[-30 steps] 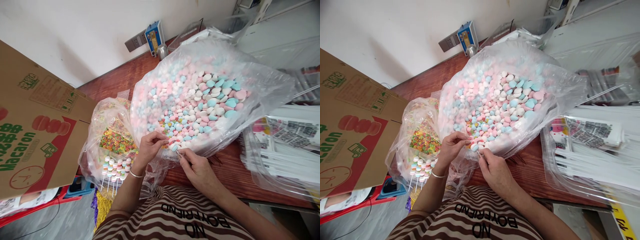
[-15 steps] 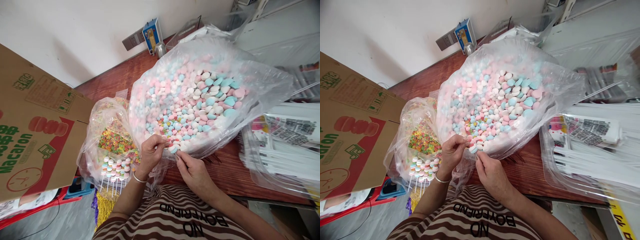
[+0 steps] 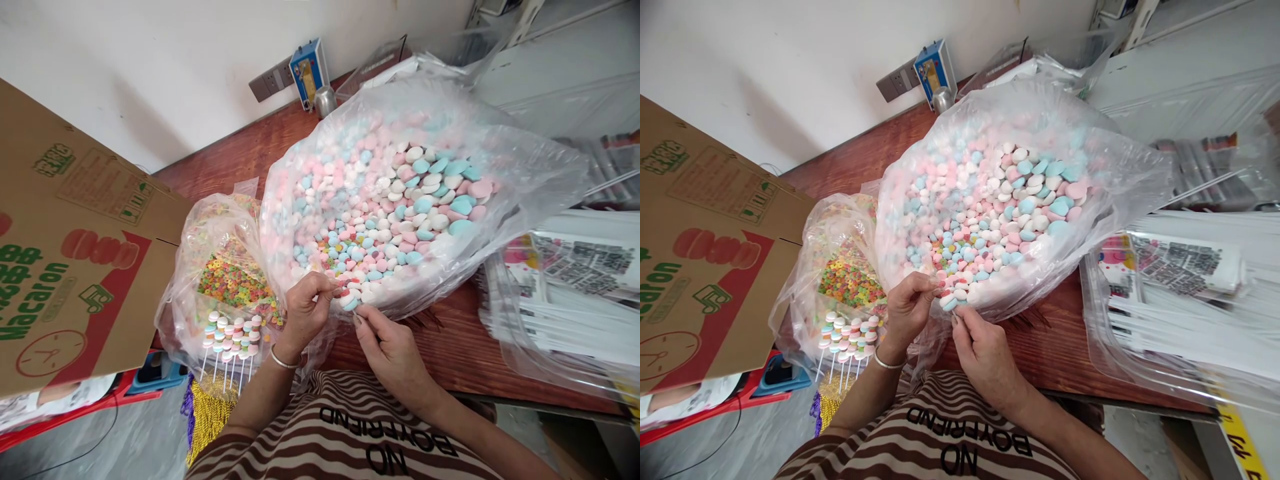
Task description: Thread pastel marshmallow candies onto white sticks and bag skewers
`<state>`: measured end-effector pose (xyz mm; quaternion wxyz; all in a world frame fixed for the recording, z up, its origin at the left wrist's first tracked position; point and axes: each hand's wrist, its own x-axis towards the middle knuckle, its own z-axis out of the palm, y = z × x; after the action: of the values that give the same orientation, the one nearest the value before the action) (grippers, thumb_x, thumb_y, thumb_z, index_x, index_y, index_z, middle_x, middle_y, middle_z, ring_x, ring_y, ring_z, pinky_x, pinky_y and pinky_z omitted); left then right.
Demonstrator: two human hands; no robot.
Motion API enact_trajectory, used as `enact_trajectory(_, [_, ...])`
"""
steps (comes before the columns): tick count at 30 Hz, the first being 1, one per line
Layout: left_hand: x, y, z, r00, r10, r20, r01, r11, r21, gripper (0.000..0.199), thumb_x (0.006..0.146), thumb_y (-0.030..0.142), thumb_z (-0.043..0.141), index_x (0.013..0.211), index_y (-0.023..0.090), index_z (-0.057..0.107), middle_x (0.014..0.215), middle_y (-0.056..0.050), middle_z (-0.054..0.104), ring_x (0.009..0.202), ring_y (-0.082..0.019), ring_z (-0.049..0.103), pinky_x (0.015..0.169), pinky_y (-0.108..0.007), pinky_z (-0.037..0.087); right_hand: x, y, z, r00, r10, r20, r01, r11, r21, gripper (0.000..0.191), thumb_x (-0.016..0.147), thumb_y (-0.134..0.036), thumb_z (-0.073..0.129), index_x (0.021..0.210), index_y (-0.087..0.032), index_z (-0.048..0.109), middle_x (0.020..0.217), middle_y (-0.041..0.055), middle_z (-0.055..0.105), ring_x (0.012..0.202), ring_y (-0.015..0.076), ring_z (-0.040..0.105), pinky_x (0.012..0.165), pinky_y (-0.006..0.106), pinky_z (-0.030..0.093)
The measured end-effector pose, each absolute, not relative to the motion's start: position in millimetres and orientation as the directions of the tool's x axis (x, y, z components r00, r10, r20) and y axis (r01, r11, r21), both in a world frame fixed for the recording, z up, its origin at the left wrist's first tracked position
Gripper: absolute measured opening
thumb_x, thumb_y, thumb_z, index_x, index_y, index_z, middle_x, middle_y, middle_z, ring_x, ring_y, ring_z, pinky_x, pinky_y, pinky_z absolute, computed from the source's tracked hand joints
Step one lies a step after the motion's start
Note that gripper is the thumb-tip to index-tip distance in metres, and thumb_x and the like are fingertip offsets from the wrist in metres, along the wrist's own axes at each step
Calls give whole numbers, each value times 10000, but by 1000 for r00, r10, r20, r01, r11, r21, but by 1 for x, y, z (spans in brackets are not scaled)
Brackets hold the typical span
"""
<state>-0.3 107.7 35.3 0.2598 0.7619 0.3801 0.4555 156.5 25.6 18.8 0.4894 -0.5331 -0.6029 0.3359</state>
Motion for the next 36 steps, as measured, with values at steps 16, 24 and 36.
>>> enact_trajectory(16, [2,108,28,256,822,509,290,-567,771,120,899,90,681,859,199,649,823,7,696,757,-106,663,684,-217,522,155,26,22,74,974,213,286,184,-940,178,990,-181,470,915,-181,631,646,-46,560,526,98,531,539,194,410])
enact_trajectory(24, [6,104,29,270,834,481,304,-548,779,116,908,143,679,814,195,635,776,5,686,731,-113,655,677,-224,530,157,29,25,96,977,191,297,155,-942,189,981,-215,469,830,-203,582,593,-62,500,486,97,467,497,213,362])
enact_trajectory(36, [12,116,43,218,918,330,345,-389,854,70,1013,250,550,995,209,604,791,8,738,642,-115,708,650,-230,559,184,42,27,172,970,170,243,125,-962,297,980,-313,559,703,-208,546,580,-60,493,520,95,448,510,212,361])
